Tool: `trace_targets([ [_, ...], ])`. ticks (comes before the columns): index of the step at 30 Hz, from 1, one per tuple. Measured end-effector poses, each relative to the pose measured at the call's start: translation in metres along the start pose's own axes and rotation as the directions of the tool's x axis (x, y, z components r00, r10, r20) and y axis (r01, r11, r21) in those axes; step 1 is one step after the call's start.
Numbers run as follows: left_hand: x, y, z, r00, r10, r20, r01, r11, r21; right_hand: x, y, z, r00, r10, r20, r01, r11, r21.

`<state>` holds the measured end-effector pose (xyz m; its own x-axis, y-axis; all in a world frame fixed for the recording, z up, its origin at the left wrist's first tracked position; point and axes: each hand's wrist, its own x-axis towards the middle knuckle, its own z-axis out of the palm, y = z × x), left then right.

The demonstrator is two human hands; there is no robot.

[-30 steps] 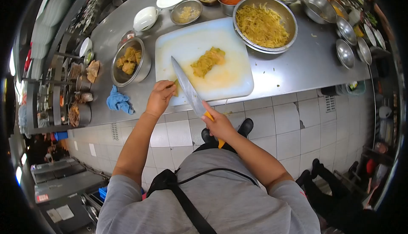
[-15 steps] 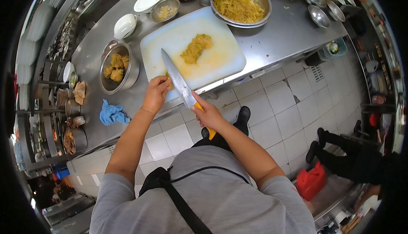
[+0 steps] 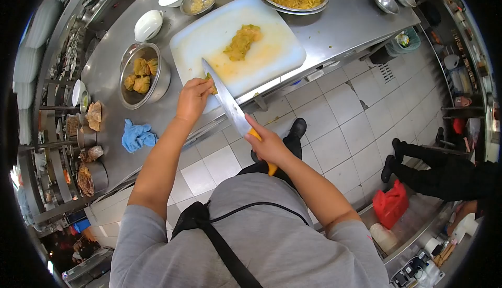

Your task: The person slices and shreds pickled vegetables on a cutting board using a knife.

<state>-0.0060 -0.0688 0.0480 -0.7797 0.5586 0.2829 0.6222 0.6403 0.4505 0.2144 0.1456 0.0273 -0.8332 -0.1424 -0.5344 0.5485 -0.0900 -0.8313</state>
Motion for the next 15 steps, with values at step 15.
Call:
trace_targets([
  [15,-0.002,0.001,0.000,0.991,-0.114,-0.073,0.113,0.993,-0.025,-0.007,-0.001,0.021,0.987,-0.163,-0.010,0.141,0.880,-0.453],
])
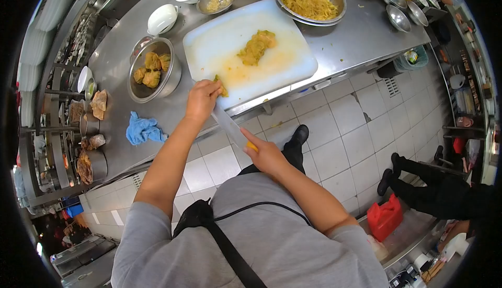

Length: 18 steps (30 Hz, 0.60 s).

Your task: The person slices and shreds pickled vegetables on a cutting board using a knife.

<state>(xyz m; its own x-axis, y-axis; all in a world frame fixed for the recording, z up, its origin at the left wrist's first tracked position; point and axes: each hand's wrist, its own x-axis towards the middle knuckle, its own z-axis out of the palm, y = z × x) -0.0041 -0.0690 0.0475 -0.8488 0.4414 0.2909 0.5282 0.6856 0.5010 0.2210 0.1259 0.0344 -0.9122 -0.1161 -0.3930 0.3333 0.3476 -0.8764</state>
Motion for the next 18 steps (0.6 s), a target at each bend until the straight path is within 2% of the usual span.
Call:
trace_targets([
  [3,0.024,-0.004,0.001,1.000,-0.003,0.018,0.002,0.999,0.042,0.024,-0.021,-0.004,1.000,-0.017,0.002,0.017,0.997,-0.079],
  [5,0.042,-0.029,0.005,1.000,-0.027,-0.005,0.027,0.980,0.195,0.017,-0.036,-0.019,0.995,0.057,0.078,-0.038,0.974,-0.223],
  [6,0.047,-0.030,0.003,0.999,-0.030,-0.011,0.031,0.980,0.194,0.010,-0.036,-0.028,0.995,0.055,0.080,-0.035,0.973,-0.228],
  [8,0.055,-0.028,-0.003,0.989,-0.037,-0.144,0.069,0.972,0.225,-0.012,-0.026,-0.053,0.996,-0.033,0.088,0.054,0.968,-0.244],
  [9,0.054,-0.030,-0.005,0.988,-0.040,-0.146,0.072,0.972,0.222,-0.026,-0.026,-0.067,0.995,-0.031,0.090,0.053,0.968,-0.247],
  [11,0.055,-0.034,-0.005,0.987,0.044,0.157,-0.055,0.996,0.066,-0.053,-0.026,-0.101,0.986,0.037,0.165,0.009,0.962,-0.274],
  [12,0.053,-0.026,-0.007,0.986,0.050,0.157,-0.061,0.996,0.063,-0.067,-0.021,-0.115,0.987,0.038,0.159,0.007,0.962,-0.274],
  [14,0.042,-0.004,-0.018,0.939,-0.057,0.339,0.049,0.998,0.031,-0.094,-0.011,-0.137,0.982,0.101,0.159,-0.056,0.963,-0.264],
  [15,0.039,-0.002,-0.019,0.940,-0.051,0.337,0.043,0.999,0.032,-0.106,-0.009,-0.146,0.983,0.096,0.154,-0.053,0.963,-0.264],
  [17,0.037,-0.005,-0.018,0.926,-0.049,0.375,-0.019,0.984,0.176,-0.126,-0.003,-0.161,0.964,0.265,0.037,-0.258,0.956,-0.139],
  [18,0.035,-0.006,-0.015,0.926,-0.035,0.376,-0.033,0.984,0.175,-0.133,0.009,-0.165,0.965,0.262,0.025,-0.257,0.957,-0.132],
])
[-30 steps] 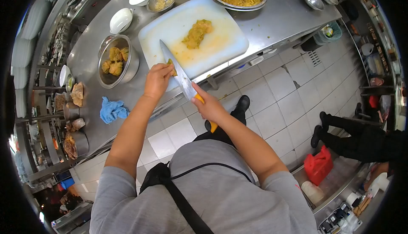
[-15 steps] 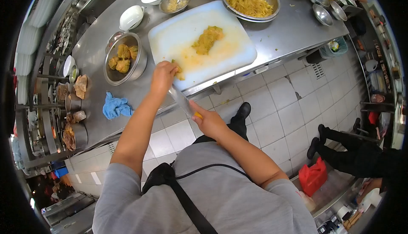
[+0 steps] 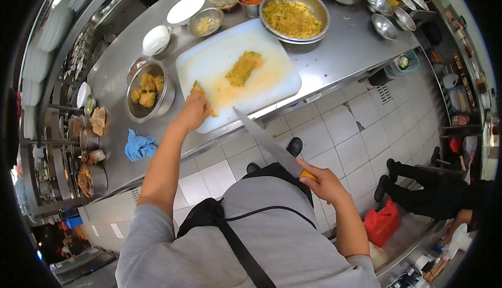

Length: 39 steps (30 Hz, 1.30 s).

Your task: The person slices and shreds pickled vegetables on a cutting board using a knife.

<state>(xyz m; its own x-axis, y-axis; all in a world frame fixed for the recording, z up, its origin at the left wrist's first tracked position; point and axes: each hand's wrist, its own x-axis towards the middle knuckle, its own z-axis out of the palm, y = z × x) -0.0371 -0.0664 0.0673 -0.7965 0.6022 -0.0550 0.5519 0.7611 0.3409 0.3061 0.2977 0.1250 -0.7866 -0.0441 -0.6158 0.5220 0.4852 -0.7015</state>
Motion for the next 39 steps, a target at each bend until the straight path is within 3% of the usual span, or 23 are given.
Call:
trace_targets([
  [2,0.006,0.002,0.004,0.995,-0.069,0.068,0.067,0.997,0.025,0.004,0.031,0.001,0.983,-0.034,-0.181,0.051,0.994,0.095],
  [3,0.014,0.009,0.000,0.996,-0.056,0.067,0.054,0.998,0.029,0.006,0.039,0.002,0.981,-0.033,-0.192,0.053,0.993,0.101],
  [5,0.026,0.022,-0.004,0.972,-0.104,0.208,0.186,0.887,-0.422,0.012,0.052,0.004,0.935,-0.053,-0.351,0.116,0.980,0.159],
  [6,0.034,0.028,-0.001,0.973,-0.100,0.209,0.182,0.888,-0.422,0.015,0.055,0.005,0.933,-0.052,-0.355,0.116,0.980,0.162],
  [8,0.060,0.043,0.008,0.990,-0.118,0.075,0.139,0.791,-0.596,0.022,0.055,0.007,0.904,-0.007,-0.427,0.114,0.967,0.226],
  [12,0.100,0.060,0.027,0.976,-0.219,0.006,0.171,0.748,-0.642,0.035,0.053,0.003,0.913,0.068,-0.402,0.039,0.966,0.254],
  [14,0.102,0.064,0.031,0.923,-0.225,-0.313,0.172,0.967,-0.190,0.042,0.051,0.002,0.898,-0.046,-0.437,0.151,0.966,0.210],
  [18,0.080,0.046,0.014,0.879,-0.305,-0.366,0.201,0.934,-0.296,0.054,0.032,0.005,0.883,-0.195,-0.427,0.257,0.962,0.091],
  [20,0.058,0.027,0.003,0.806,-0.291,-0.515,0.333,0.943,-0.012,0.061,0.022,0.010,0.918,-0.268,-0.292,0.307,0.947,0.096],
  [21,0.051,0.010,0.003,0.805,-0.295,-0.515,0.340,0.941,-0.008,0.066,0.016,0.012,0.919,-0.271,-0.285,0.310,0.946,0.099],
  [23,0.037,-0.023,0.014,0.855,-0.432,-0.288,0.373,0.897,-0.237,0.077,0.001,0.019,0.959,-0.260,-0.114,0.263,0.965,0.012],
  [24,0.030,-0.018,0.012,0.853,-0.437,-0.286,0.380,0.895,-0.233,0.085,-0.006,0.022,0.959,-0.261,-0.107,0.265,0.964,0.016],
  [26,0.013,0.009,0.009,0.929,-0.315,-0.194,0.253,0.924,-0.287,0.101,-0.018,0.028,0.989,-0.140,-0.057,0.144,0.986,0.082],
  [27,0.006,0.020,0.013,0.928,-0.322,-0.187,0.262,0.921,-0.286,0.113,-0.018,0.032,0.990,-0.136,-0.047,0.139,0.987,0.085],
  [29,-0.005,0.040,0.021,0.943,-0.246,-0.225,0.182,0.945,-0.270,0.140,-0.018,0.038,0.968,-0.232,-0.094,0.236,0.971,0.032],
  [30,-0.009,0.045,0.021,0.949,-0.263,-0.173,0.226,0.952,-0.207,0.145,-0.030,0.036,0.969,-0.231,-0.090,0.235,0.971,0.035],
  [31,-0.014,0.047,0.026,0.949,-0.264,-0.171,0.228,0.952,-0.204,0.146,-0.045,0.033,0.985,-0.168,-0.033,0.171,0.973,0.154],
  [33,-0.023,0.051,0.035,0.969,-0.086,-0.232,0.119,0.984,0.134,0.156,-0.058,0.034,0.993,-0.111,0.029,0.099,0.958,0.270],
  [34,-0.027,0.050,0.041,0.970,-0.084,-0.230,0.118,0.984,0.136,0.165,-0.057,0.038,0.991,-0.123,0.044,0.102,0.941,0.323],
  [36,-0.031,0.047,0.049,0.993,-0.112,-0.036,0.113,0.993,0.038,0.180,-0.054,0.047,0.989,-0.133,0.058,0.102,0.921,0.376],
  [39,-0.032,0.041,0.054,0.996,-0.057,-0.068,0.061,0.996,0.069,0.193,-0.049,0.053,0.979,-0.197,0.055,0.143,0.852,0.503],
])
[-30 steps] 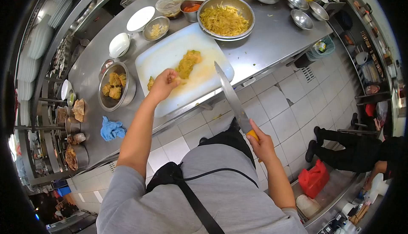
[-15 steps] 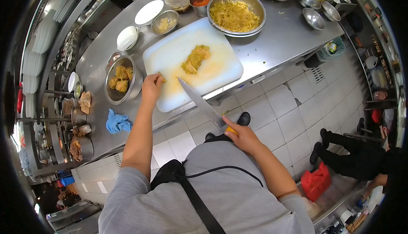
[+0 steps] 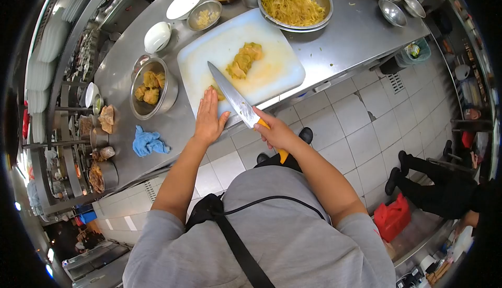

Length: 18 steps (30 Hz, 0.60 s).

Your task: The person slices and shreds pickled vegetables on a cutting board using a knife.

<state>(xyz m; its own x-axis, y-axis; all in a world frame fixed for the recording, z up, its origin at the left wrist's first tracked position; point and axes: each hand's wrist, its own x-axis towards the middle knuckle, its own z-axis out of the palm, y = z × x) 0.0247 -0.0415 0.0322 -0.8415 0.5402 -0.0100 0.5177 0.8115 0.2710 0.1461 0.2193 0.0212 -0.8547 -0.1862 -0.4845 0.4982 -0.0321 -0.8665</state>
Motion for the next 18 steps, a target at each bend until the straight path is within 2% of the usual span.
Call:
trace_targets([
  [3,-0.001,-0.001,-0.001,1.000,0.003,0.016,-0.003,1.000,0.000,0.004,-0.009,-0.008,0.999,0.036,0.026,-0.036,0.999,-0.009],
  [7,-0.003,-0.007,0.005,0.999,0.038,0.009,-0.038,0.999,0.030,-0.013,-0.020,-0.021,0.996,0.065,0.068,-0.054,0.988,-0.143],
  [9,-0.003,-0.009,0.008,0.999,0.007,0.035,-0.011,0.994,0.109,-0.025,-0.018,-0.031,0.993,0.082,0.091,-0.065,0.982,-0.179],
  [12,-0.005,-0.001,-0.005,0.992,-0.058,0.110,0.052,0.997,0.056,-0.042,-0.011,-0.036,0.980,0.155,0.122,-0.126,0.968,-0.218],
  [14,-0.004,-0.005,-0.005,0.991,-0.062,0.122,0.056,0.997,0.056,-0.048,-0.013,-0.032,0.980,0.180,0.079,-0.156,0.957,-0.244],
  [18,-0.002,-0.007,-0.009,0.983,-0.065,0.170,0.056,0.997,0.057,-0.012,-0.025,-0.010,0.990,0.122,0.066,-0.100,0.959,-0.267],
])
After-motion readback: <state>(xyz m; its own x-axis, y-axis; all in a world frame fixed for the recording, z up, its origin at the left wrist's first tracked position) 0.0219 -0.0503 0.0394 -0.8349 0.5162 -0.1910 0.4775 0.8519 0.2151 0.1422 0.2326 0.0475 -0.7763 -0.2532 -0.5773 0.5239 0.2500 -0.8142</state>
